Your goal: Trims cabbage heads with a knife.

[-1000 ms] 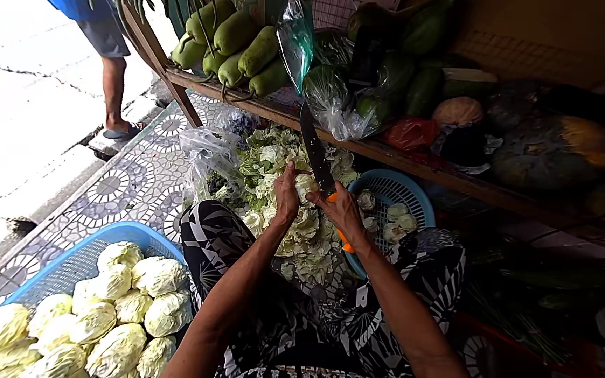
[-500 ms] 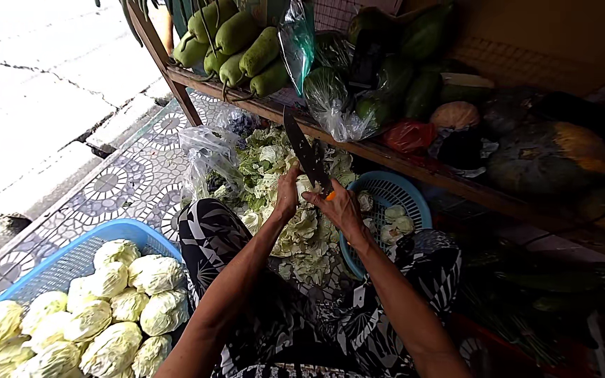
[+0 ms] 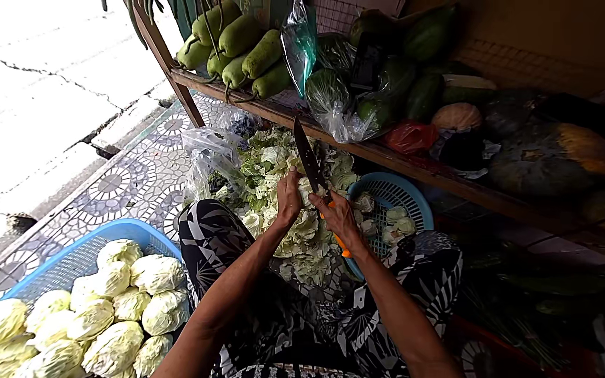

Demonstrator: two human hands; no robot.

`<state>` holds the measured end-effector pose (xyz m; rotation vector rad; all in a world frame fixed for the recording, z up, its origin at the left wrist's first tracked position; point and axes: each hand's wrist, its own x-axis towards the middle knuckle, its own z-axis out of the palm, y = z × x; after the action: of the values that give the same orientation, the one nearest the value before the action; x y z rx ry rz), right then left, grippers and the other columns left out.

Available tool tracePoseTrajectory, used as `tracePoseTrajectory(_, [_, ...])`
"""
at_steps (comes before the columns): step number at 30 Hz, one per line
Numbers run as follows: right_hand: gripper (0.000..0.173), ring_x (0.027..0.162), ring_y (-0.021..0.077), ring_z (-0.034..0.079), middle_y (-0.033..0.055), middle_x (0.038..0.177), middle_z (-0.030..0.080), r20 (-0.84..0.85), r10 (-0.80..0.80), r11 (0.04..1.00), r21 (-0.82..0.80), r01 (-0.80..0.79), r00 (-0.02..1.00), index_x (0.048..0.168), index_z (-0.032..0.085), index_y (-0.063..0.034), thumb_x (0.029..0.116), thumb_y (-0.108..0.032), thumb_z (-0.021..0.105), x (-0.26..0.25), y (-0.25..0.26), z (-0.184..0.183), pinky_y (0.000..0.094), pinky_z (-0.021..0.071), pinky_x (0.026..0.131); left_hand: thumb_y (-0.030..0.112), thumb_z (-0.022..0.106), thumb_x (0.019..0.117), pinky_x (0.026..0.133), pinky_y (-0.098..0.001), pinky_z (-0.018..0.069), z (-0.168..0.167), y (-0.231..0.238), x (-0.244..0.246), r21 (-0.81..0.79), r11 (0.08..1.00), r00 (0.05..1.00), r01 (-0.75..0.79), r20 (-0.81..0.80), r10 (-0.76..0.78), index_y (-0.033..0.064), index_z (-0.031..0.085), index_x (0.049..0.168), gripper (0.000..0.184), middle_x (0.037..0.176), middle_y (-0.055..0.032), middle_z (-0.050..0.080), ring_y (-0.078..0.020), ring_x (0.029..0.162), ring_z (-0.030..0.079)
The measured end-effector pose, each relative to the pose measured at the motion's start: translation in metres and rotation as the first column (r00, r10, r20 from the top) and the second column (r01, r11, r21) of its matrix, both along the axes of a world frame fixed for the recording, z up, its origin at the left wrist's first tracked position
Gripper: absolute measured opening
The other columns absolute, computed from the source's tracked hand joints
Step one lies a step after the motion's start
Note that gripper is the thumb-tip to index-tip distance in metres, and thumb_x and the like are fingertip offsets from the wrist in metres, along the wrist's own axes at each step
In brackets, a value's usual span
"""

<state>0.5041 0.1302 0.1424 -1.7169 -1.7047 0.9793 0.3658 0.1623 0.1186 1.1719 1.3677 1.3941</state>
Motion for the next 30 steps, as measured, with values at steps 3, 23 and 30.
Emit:
tracePoseTrajectory(3, [0.051,0.061,0.017,0.057,0.0107,0.078,0.062,-0.096,-0.023,1.0,-0.021,0.021,0.995,0.112,0.067,0.0023,0.0993,-0.047,0.063,-0.001,-0.004,-0.002,0.0372,0.0517,0.064,0.057,0.02,0.1088,0.071,-0.0397,0.0523,-0.005,0.001,0.003,-0.026,0.999,0.999,0.042,0.014,-0.042,0.0041,0.068,0.099,0.072,0.083,-0.0095,0.065,-0.0156,0.074,0.062])
tracePoseTrajectory(23, [0.088,0.094,0.043,0.067,0.0273,0.099,0.068,0.164,-0.202,0.979,0.029,0.2,0.966,0.13,0.055,0.0067,0.0807,-0.063,0.077,0.004,0.009,0.03,0.0604,0.0517,0.083,0.052,0.023,0.1099,0.088,-0.0308,0.0546,0.006,0.012,0.005,-0.006,0.961,0.789,0.276,0.572,-0.223,0.0088,0.056,0.128,0.057,0.108,-0.003,0.065,-0.0094,0.097,0.064])
tracePoseTrajectory(30, [0.097,0.096,0.0429,0.067,0.0263,0.098,0.068,0.201,-0.246,0.969,0.038,0.243,0.948,0.133,0.052,0.0063,0.0753,-0.067,0.079,-0.012,0.009,0.03,0.0595,0.0516,0.083,0.05,0.026,0.1105,0.08,-0.0249,0.0552,0.005,0.006,0.006,0.029,0.992,0.86,0.124,0.496,-0.122,0.0127,0.065,0.112,0.054,0.097,0.0027,0.068,-0.0035,0.087,0.065])
